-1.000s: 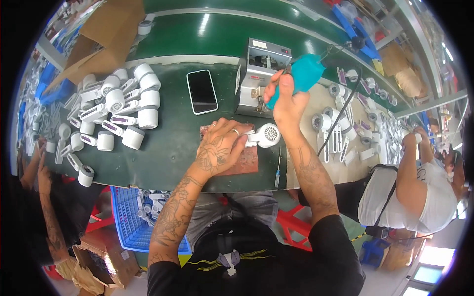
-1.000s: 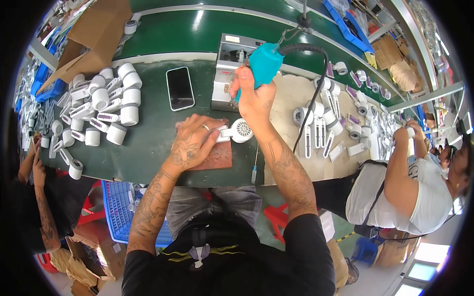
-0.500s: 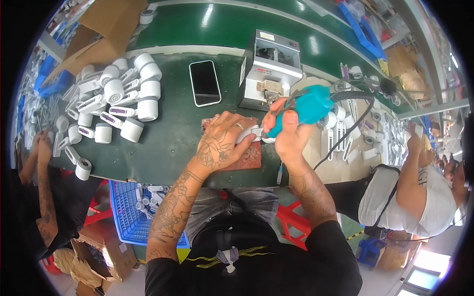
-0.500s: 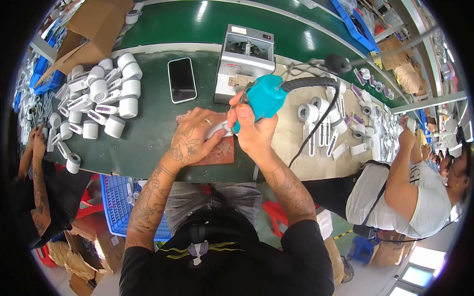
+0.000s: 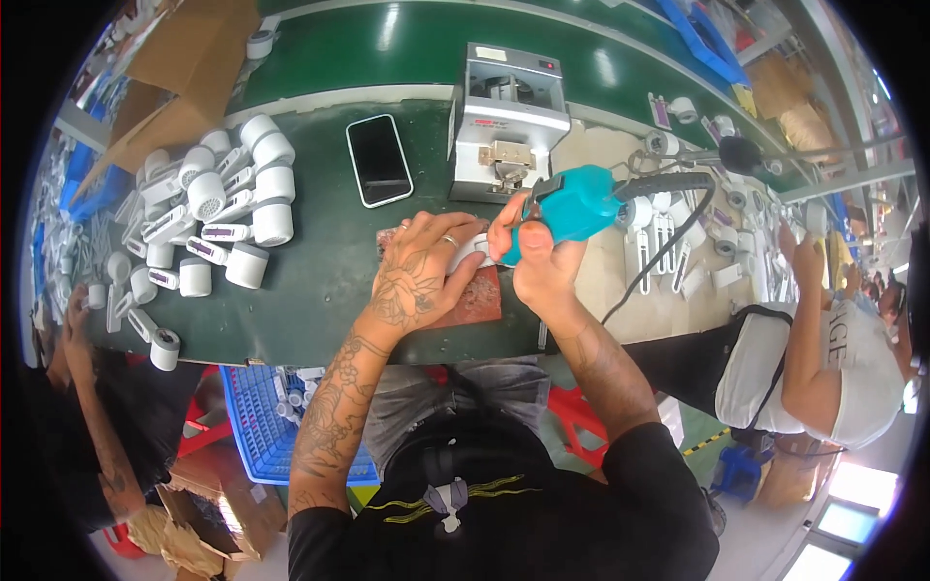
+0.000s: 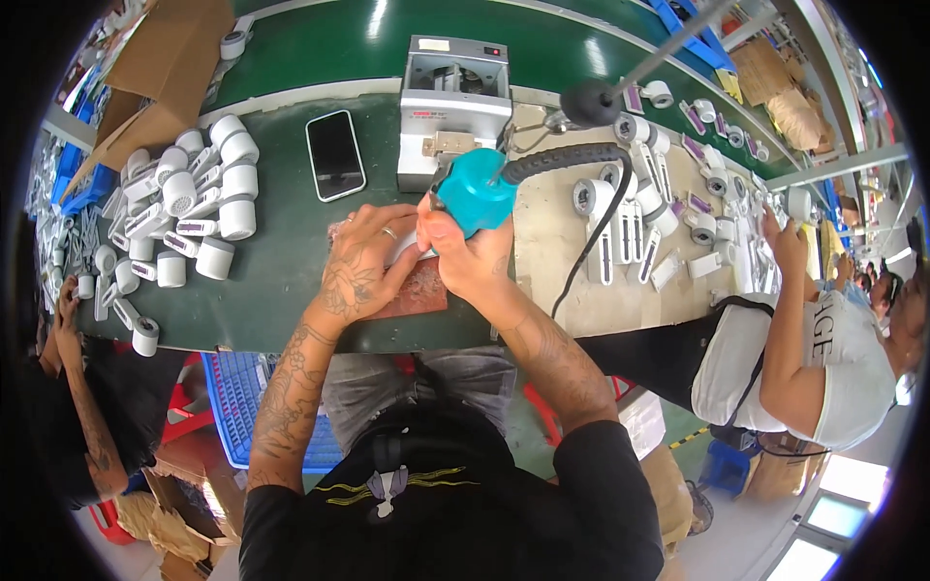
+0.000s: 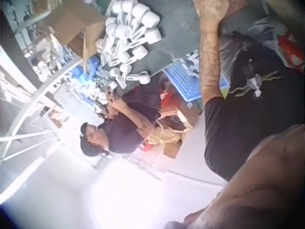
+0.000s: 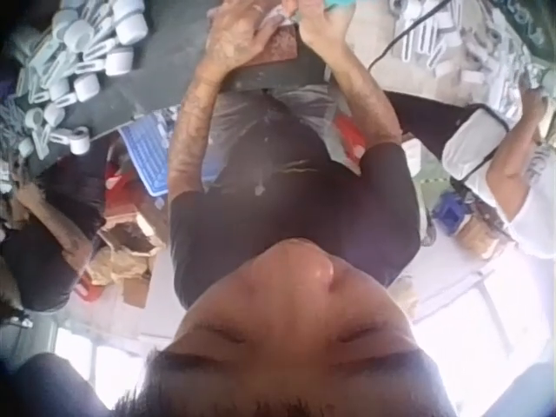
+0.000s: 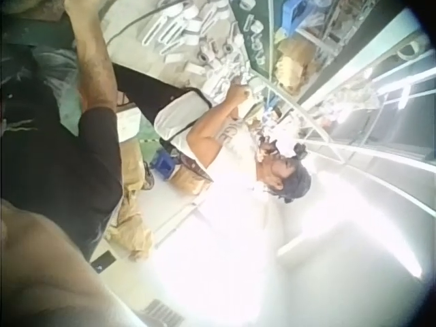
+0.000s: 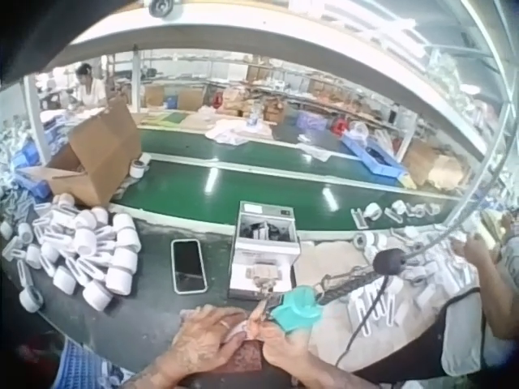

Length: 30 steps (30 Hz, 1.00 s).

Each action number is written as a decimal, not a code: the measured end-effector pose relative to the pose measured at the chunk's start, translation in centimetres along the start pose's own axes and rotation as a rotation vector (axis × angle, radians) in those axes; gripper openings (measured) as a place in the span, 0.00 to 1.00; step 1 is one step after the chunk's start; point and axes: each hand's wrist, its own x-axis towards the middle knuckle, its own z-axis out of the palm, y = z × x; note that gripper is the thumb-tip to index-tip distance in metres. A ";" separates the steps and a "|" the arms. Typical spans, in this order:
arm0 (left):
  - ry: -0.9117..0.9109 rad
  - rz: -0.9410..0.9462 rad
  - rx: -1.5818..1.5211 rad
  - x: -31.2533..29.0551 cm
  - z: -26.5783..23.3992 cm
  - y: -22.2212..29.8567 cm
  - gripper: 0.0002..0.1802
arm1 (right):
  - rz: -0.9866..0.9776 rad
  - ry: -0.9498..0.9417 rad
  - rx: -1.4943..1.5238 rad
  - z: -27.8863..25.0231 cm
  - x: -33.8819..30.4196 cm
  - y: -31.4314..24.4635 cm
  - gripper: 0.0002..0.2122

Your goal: The person assembles white hair dryers by securing internal and external components into the hair dryer housing with screws, using an electric screwdriver.

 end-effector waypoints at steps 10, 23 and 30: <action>0.007 0.054 0.016 -0.1 0.1 0.7 0.17 | -0.037 0.195 0.233 -3.1 -7.7 -5.2 0.32; 0.085 0.175 0.084 -4.9 -2.0 1.3 0.19 | 0.017 0.293 0.002 -3.8 -11.7 -4.9 0.37; 0.183 -0.043 0.256 -11.9 -9.7 -1.1 0.20 | 0.050 0.230 0.097 -2.2 -11.2 -3.6 0.34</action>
